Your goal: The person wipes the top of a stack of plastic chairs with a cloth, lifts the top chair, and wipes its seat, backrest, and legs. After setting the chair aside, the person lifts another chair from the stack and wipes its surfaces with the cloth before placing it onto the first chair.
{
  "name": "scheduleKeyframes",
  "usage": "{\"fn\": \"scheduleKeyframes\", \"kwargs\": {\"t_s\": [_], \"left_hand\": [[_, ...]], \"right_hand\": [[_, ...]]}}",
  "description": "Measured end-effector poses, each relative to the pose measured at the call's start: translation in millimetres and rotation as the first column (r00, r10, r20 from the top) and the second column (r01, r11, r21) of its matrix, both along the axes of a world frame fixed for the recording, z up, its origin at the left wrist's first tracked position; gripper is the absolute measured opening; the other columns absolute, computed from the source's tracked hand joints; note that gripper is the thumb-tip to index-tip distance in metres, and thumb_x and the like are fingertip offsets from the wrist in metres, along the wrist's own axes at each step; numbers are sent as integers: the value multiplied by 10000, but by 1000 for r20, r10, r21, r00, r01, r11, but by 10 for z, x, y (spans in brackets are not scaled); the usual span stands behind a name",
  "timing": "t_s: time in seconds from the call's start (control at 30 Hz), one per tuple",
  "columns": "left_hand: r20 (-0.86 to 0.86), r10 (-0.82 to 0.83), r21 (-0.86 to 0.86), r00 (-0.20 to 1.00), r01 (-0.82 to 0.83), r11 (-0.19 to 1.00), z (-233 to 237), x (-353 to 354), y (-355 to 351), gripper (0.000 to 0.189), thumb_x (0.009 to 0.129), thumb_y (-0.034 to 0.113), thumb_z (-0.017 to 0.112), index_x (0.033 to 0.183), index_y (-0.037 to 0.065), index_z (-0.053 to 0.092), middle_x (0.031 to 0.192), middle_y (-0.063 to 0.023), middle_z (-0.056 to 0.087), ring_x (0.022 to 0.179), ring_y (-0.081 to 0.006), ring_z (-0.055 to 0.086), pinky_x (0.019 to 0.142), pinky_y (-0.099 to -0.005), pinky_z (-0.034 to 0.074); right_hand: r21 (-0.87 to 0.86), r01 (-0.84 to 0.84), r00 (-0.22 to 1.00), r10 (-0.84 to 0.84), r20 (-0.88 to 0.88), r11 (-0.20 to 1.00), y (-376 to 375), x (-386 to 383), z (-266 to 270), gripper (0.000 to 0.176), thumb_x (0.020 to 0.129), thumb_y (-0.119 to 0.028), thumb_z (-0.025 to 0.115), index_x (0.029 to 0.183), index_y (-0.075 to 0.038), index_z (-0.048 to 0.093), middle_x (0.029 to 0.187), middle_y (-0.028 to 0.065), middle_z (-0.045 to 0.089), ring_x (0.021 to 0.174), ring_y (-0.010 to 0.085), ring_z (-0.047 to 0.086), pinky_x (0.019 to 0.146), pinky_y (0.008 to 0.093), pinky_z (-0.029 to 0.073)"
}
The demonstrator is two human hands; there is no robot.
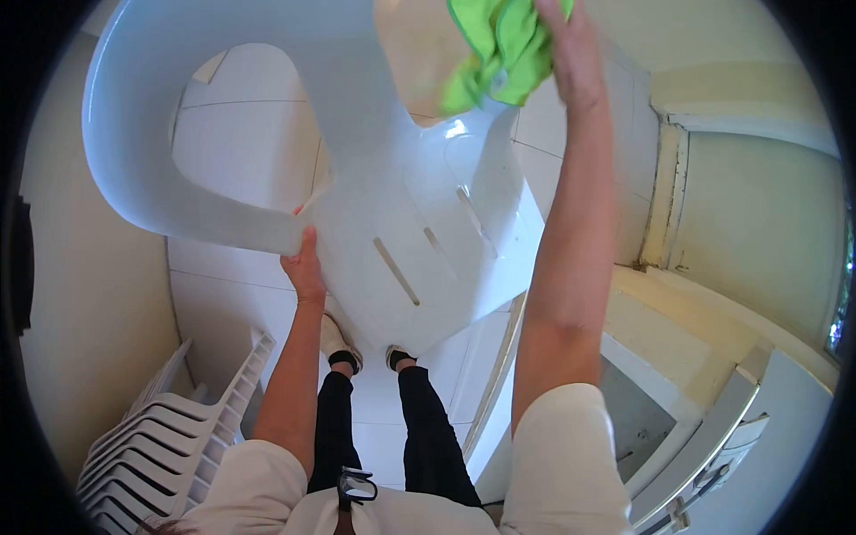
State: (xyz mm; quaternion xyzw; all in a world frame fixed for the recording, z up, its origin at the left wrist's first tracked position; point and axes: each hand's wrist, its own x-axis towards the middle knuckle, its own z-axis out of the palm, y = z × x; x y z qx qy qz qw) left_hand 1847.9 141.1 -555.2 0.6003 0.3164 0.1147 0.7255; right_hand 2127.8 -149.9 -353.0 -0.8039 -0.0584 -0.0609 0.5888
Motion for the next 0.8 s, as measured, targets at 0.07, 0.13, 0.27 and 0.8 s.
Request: {"fn": "scheduleKeyframes", "kwargs": {"t_s": [0.07,0.13,0.27,0.8], "left_hand": [[4,33,-43,999,-33,999,95,30,-39,341,889,41,579,1228,3,571,1165,-56,590,1033,-139,529,943,-264,404],[-1,27,-10,1000,-27,1000,171,49,-59,340,891,43,575,1229,5,571,1168,-58,590,1042,-142,530,947,-268,404],[-3,19,-67,1000,-19,998,116,29,-58,351,894,49,571,1243,12,565,1174,-62,589,1053,-142,526,950,-270,402],[-87,-90,-16,992,89,996,274,-2,180,374,860,59,626,1232,39,583,1160,-43,599,1047,-135,535,954,-265,403]], "right_hand": [[178,100,993,-85,-87,979,-10,-231,-602,319,881,-159,662,1155,-12,589,998,52,647,901,138,588,807,285,477],[338,131,986,-87,-142,932,-2,-431,-1061,313,861,-206,702,1092,-10,624,1002,41,658,896,127,596,816,292,478],[138,129,930,-71,-360,982,-228,-651,-1525,279,856,-214,709,1028,0,658,974,48,673,871,130,611,799,303,493],[211,-151,970,186,-158,966,92,69,437,389,883,-320,600,1046,32,628,1040,111,647,945,175,605,836,362,466]]}}
